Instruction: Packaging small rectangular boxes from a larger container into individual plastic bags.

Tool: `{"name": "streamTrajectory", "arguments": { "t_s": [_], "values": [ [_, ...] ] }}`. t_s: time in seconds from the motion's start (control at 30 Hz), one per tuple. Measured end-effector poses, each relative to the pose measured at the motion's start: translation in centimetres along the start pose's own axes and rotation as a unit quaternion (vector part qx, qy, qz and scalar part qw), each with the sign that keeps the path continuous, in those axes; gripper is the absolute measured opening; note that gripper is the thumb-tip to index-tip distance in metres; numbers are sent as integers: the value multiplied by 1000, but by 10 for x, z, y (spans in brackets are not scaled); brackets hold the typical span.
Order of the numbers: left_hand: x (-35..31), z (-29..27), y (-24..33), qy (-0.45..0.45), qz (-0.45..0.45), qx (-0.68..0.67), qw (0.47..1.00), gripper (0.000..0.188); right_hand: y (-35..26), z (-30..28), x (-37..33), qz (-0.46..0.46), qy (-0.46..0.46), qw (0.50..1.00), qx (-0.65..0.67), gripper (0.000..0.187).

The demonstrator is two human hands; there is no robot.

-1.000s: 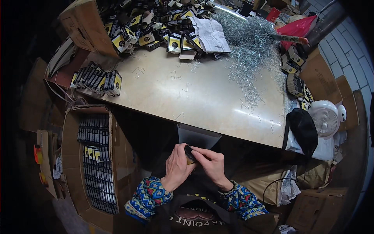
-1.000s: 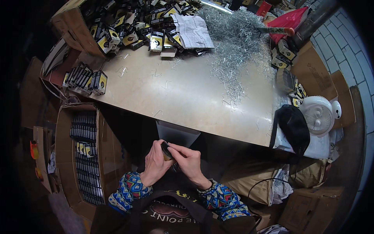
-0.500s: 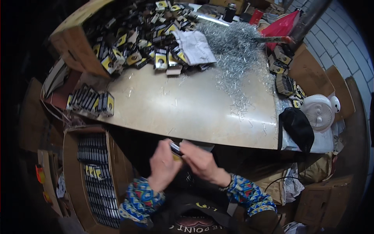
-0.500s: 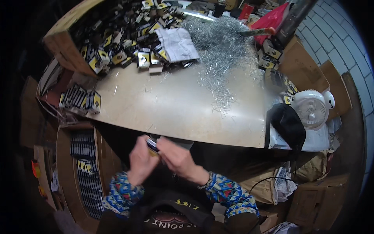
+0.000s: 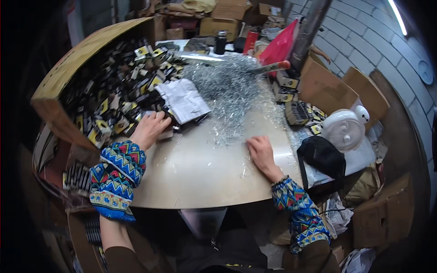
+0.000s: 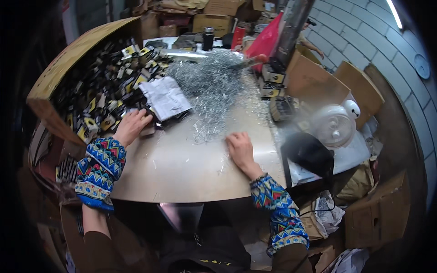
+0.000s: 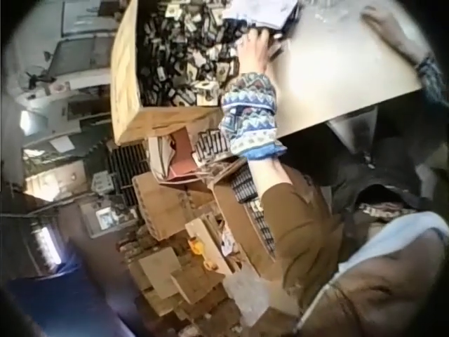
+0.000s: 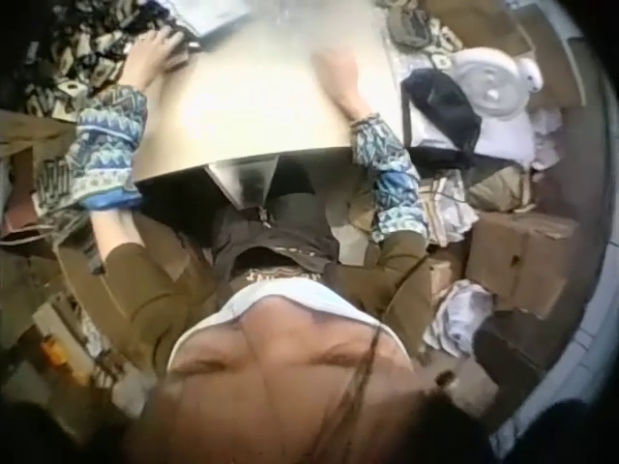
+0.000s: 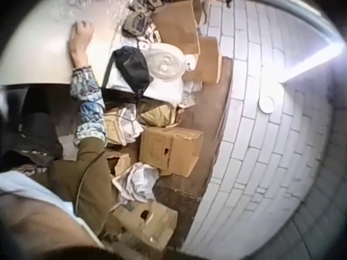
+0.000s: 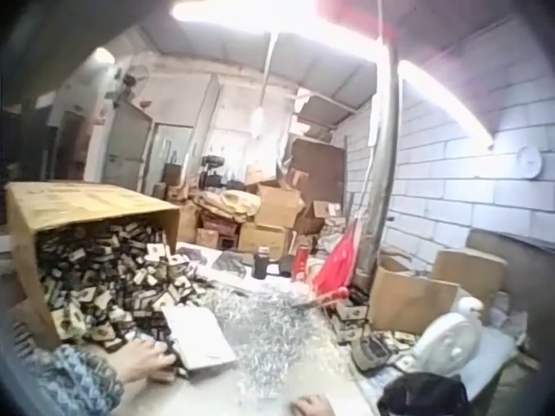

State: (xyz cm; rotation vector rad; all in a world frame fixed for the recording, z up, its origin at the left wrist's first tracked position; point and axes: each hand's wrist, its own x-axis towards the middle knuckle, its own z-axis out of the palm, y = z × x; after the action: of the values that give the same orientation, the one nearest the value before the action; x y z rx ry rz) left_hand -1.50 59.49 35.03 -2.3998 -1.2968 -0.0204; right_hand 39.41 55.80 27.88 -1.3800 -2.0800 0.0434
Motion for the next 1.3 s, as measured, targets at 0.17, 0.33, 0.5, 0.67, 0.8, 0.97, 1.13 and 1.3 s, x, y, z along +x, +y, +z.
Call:
{"name": "streamTrajectory", "arguments": {
  "t_s": [0.17, 0.33, 0.5, 0.67, 0.8, 0.97, 1.13, 1.3],
  "values": [
    [27, 5, -12, -60, 29, -15, 998, 39, 71, -2, 50, 142, 12, 984, -110, 36],
    [22, -26, -4, -64, 41, -56, 996, 49, 28, 6, 39, 117, -203, 967, -104, 57],
    [-2, -44, 24, -58, 20, -43, 997, 41, -34, 20, -6, -23, -174, 982, -75, 54],
    [-42, -64, 55, -46, -107, -118, 986, 41, -77, 26, -14, -137, -215, 966, 50, 46],
    [-71, -78, 78, -23, -233, -246, 940, 46, -93, 39, 1, -206, -181, 958, 89, 45],
    [-143, -57, 117, 37, -353, -674, 648, 39, -91, 55, 13, -131, -124, 982, 51, 43],
    [-226, -73, 188, 67, -476, -845, 235, 31, -93, 36, 2, -132, -154, 967, 156, 46],
    [-281, -8, 255, -4, -510, -837, 198, 28, -97, 55, 23, -108, -155, 982, -2, 53]
  ]
}}
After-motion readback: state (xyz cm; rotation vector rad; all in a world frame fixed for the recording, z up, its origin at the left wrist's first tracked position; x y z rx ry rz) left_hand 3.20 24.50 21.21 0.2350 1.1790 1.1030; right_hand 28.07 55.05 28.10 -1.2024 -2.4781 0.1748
